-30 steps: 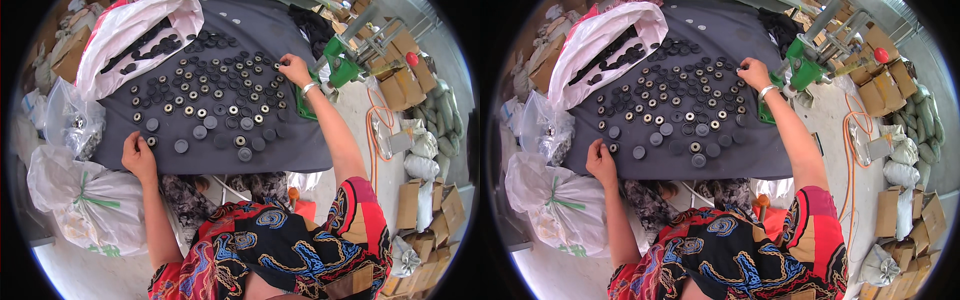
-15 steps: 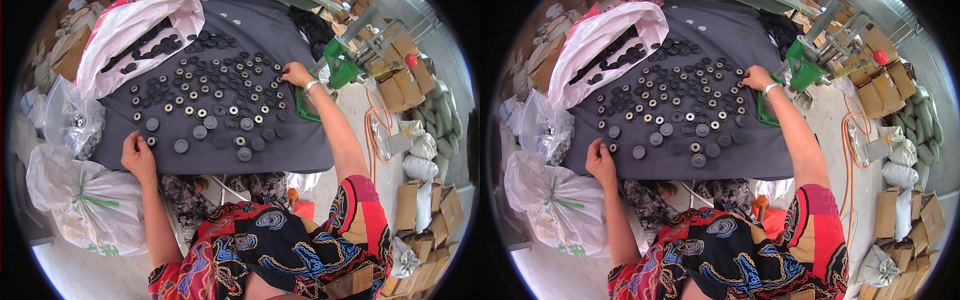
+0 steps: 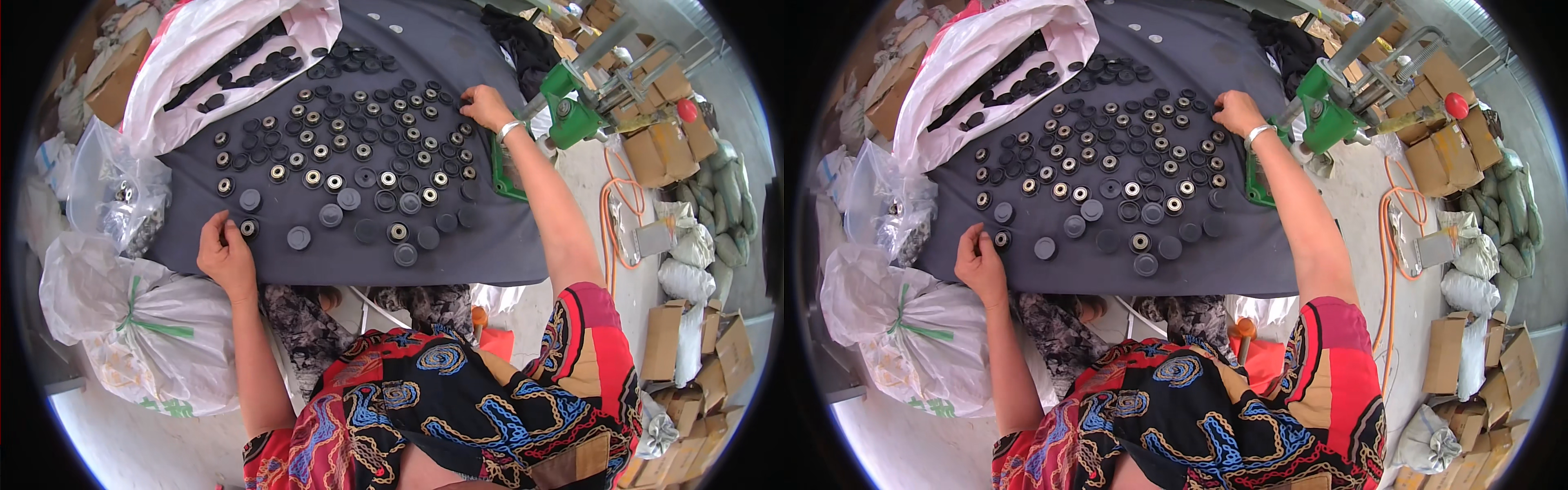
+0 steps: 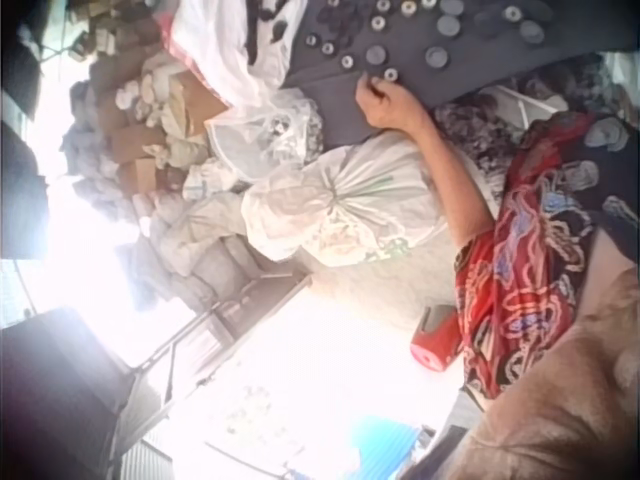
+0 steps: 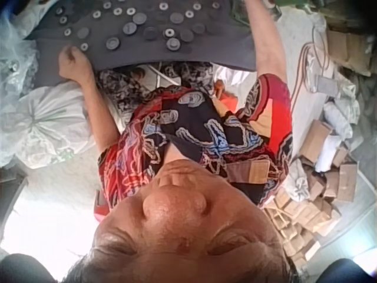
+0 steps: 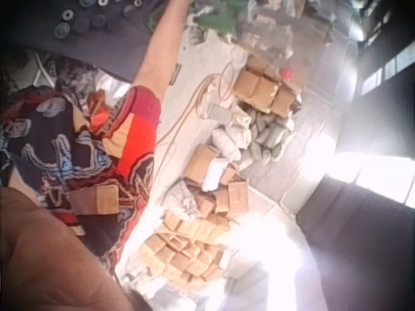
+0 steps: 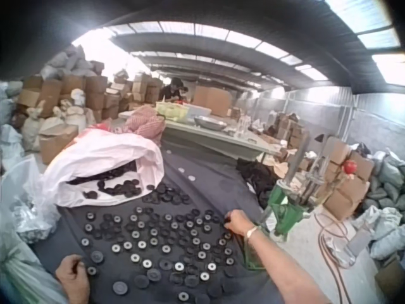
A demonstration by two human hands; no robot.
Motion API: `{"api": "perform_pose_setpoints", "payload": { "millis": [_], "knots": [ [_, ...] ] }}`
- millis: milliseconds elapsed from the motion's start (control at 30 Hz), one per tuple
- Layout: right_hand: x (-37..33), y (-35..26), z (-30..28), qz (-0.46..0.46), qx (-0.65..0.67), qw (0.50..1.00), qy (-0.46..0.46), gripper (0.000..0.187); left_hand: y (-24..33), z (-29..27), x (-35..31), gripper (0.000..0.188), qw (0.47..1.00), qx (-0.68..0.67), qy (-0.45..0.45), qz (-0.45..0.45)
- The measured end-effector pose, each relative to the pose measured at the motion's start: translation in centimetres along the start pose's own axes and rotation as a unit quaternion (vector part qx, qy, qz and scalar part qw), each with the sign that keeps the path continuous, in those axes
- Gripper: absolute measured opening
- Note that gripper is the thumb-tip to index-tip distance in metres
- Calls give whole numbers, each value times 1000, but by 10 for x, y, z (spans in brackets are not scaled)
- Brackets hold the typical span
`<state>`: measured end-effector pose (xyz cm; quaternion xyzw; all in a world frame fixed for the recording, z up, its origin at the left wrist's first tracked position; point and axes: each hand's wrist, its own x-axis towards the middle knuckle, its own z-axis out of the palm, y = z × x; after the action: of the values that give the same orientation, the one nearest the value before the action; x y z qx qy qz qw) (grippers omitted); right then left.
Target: The person uses a rubber mallet to tap metal snap fasteners onto a gray fabric sheet laid on a table. They then pick up black plastic caps from a white bag and place them over the fasteners, arranging them in rows.
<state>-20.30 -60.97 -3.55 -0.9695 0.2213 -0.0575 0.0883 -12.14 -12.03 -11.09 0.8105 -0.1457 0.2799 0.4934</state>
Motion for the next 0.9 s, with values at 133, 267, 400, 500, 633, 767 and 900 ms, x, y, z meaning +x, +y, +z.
{"api": "perform_pose_setpoints", "payload": {
  "millis": [133,267,400,500,633,767,900],
  "knots": [
    [10,4,2,4,-12,1000,-11,35,-1,1,0,12,1000,6,0,0],
    [11,0,-2,21,-3,999,-29,36,0,1,0,12,1000,9,4,9],
    [6,1,2,-1,-14,1000,9,36,1,1,0,13,1000,-2,2,0],
    [3,1,4,16,9,1000,21,36,1,0,-1,13,1000,0,-3,-5],
    [10,-2,0,6,-9,1000,0,35,1,0,0,12,1000,7,-6,-3],
    [14,2,0,-7,-5,1000,-4,35,3,-1,0,12,1000,16,-7,-8],
    [13,7,5,11,29,999,11,36,3,-1,0,12,1000,8,-7,-3]
  ]
}}
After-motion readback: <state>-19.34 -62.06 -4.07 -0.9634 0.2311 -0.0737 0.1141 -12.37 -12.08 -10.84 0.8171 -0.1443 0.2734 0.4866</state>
